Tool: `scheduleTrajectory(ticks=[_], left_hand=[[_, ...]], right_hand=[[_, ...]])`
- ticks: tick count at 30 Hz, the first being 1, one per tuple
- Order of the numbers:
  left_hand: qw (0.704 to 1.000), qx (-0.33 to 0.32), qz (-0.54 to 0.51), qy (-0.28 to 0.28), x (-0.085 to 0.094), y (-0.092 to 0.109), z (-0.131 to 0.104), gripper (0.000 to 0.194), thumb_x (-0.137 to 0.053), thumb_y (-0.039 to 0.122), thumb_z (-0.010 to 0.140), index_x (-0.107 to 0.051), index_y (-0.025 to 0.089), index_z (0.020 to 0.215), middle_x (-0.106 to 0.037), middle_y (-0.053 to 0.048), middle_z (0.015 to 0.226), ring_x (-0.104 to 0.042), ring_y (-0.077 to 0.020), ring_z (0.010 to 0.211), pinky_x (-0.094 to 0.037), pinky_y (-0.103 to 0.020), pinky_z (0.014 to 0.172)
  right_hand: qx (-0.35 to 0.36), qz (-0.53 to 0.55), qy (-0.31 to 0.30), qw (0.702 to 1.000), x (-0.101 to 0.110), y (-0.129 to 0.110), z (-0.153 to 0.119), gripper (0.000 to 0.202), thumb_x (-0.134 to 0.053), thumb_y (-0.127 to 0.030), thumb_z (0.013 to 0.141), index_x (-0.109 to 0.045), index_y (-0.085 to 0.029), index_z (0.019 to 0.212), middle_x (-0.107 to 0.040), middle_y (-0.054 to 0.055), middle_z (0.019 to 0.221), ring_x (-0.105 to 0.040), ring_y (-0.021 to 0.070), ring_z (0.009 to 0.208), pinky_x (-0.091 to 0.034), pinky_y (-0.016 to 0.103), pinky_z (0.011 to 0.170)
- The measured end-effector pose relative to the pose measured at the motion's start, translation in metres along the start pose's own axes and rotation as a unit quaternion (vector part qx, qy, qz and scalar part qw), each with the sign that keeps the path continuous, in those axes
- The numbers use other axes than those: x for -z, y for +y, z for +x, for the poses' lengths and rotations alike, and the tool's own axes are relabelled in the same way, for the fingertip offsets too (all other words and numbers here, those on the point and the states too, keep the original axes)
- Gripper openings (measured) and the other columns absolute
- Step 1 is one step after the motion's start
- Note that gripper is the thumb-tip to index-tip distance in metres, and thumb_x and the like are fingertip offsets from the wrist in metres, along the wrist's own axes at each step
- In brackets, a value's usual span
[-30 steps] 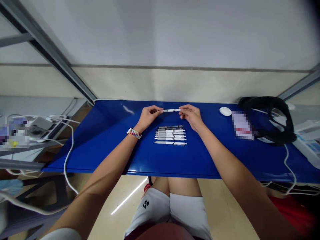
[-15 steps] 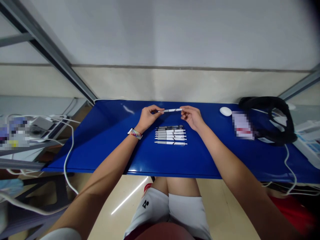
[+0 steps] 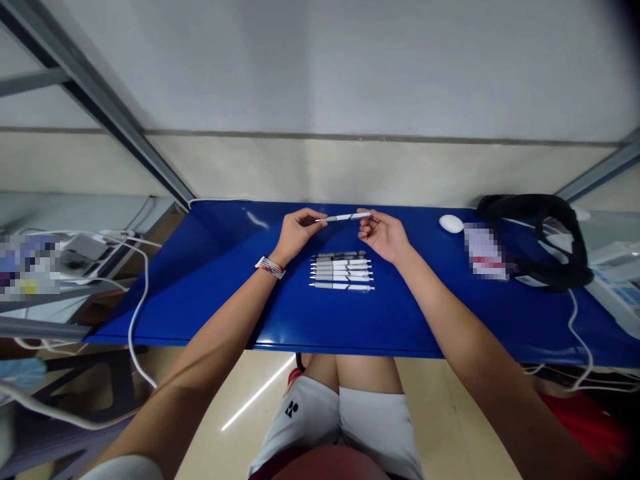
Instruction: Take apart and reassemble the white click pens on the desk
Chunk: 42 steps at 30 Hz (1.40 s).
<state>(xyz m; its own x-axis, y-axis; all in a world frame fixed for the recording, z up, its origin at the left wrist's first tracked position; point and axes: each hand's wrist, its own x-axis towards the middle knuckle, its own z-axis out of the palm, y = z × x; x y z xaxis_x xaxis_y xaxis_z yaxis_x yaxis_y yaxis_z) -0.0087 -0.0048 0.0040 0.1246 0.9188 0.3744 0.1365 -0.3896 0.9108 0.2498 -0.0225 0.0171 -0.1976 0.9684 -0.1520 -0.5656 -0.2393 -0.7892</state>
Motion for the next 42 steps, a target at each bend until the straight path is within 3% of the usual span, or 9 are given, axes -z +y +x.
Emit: scheduleTrajectory(ticks=[6, 9, 15, 21, 25, 31, 35, 42], left_hand=[[0.997, 0.014, -0.066, 0.022, -0.0028, -0.0027, 0.0037, 0.034, -0.092, 0.041, 0.078, -0.082, 0.02, 0.103, -0.083, -0.007, 0.099, -0.076, -0.0216, 0.093, -0.059, -0.037, 0.091], [0.997, 0.015, -0.074, 0.035, -0.0036, -0.0042, 0.0046, 0.035, -0.094, 0.041, 0.077, -0.082, 0.021, 0.103, -0.082, -0.005, 0.093, -0.075, -0.0206, 0.089, -0.059, -0.036, 0.089], [0.997, 0.015, -0.074, 0.022, -0.0037, -0.0048, 0.0045, 0.036, -0.094, 0.043, 0.077, -0.082, 0.021, 0.103, -0.081, -0.005, 0.091, -0.074, -0.02, 0.087, -0.06, -0.036, 0.086], [0.995, 0.029, -0.092, 0.008, -0.0042, -0.0037, 0.0043, 0.037, -0.095, 0.043, 0.076, -0.083, 0.021, 0.102, -0.082, -0.005, 0.093, -0.075, -0.0196, 0.088, -0.06, -0.035, 0.087], [0.995, 0.035, -0.097, 0.01, -0.0049, -0.0014, 0.0037, 0.036, -0.095, 0.044, 0.076, -0.084, 0.021, 0.101, -0.082, -0.005, 0.09, -0.075, -0.0194, 0.085, -0.059, -0.034, 0.084], [0.996, 0.037, -0.087, 0.007, -0.0052, -0.0007, 0.0037, 0.037, -0.094, 0.045, 0.077, -0.083, 0.02, 0.101, -0.082, -0.006, 0.09, -0.075, -0.0197, 0.086, -0.059, -0.035, 0.085], [0.994, 0.037, -0.098, 0.011, -0.005, -0.0028, 0.0044, 0.037, -0.095, 0.044, 0.076, -0.083, 0.021, 0.102, -0.082, -0.006, 0.091, -0.076, -0.0202, 0.087, -0.06, -0.036, 0.086], [0.993, 0.043, -0.109, 0.011, -0.0056, -0.0019, 0.0035, 0.034, -0.096, 0.041, 0.075, -0.083, 0.021, 0.099, -0.082, -0.005, 0.092, -0.076, -0.019, 0.087, -0.061, -0.035, 0.088]], right_hand=[[-0.013, 0.018, -0.049, 0.999, -0.0023, -0.001, -0.0052, 0.033, -0.068, -0.039, 0.092, -0.074, -0.02, 0.118, -0.067, 0.004, 0.086, -0.057, 0.0164, 0.07, -0.054, 0.028, 0.061], [-0.003, 0.028, -0.056, 0.998, -0.0021, -0.0004, -0.0052, 0.031, -0.067, -0.036, 0.093, -0.073, -0.02, 0.119, -0.066, 0.004, 0.089, -0.055, 0.0153, 0.071, -0.052, 0.026, 0.058], [0.034, -0.017, -0.038, 0.999, 0.0, 0.0011, -0.0011, 0.02, -0.073, -0.036, 0.093, -0.073, -0.023, 0.108, -0.061, 0.001, 0.081, -0.05, 0.0143, 0.066, -0.052, 0.026, 0.058], [0.04, 0.003, -0.029, 0.999, -0.0014, 0.0013, -0.0023, 0.024, -0.069, -0.037, 0.094, -0.074, -0.023, 0.112, -0.063, 0.002, 0.084, -0.053, 0.0148, 0.068, -0.054, 0.027, 0.06], [0.044, 0.002, -0.021, 0.999, -0.0022, 0.0018, -0.0014, 0.017, -0.071, -0.034, 0.093, -0.074, -0.023, 0.105, -0.06, 0.001, 0.078, -0.052, 0.0152, 0.067, -0.055, 0.029, 0.062], [0.058, -0.009, -0.024, 0.998, -0.0023, 0.004, -0.0017, 0.03, -0.067, -0.046, 0.096, -0.074, -0.022, 0.114, -0.062, 0.003, 0.083, -0.054, 0.016, 0.07, -0.056, 0.03, 0.063], [0.072, -0.018, -0.029, 0.997, -0.0015, 0.0055, -0.0008, 0.022, -0.074, -0.043, 0.093, -0.072, -0.024, 0.105, -0.058, 0.0, 0.077, -0.051, 0.0147, 0.066, -0.054, 0.03, 0.064], [0.072, -0.02, -0.013, 0.997, -0.001, 0.0067, -0.0007, 0.021, -0.07, -0.043, 0.098, -0.073, -0.024, 0.105, -0.06, 0.001, 0.08, -0.052, 0.0141, 0.066, -0.054, 0.028, 0.062]])
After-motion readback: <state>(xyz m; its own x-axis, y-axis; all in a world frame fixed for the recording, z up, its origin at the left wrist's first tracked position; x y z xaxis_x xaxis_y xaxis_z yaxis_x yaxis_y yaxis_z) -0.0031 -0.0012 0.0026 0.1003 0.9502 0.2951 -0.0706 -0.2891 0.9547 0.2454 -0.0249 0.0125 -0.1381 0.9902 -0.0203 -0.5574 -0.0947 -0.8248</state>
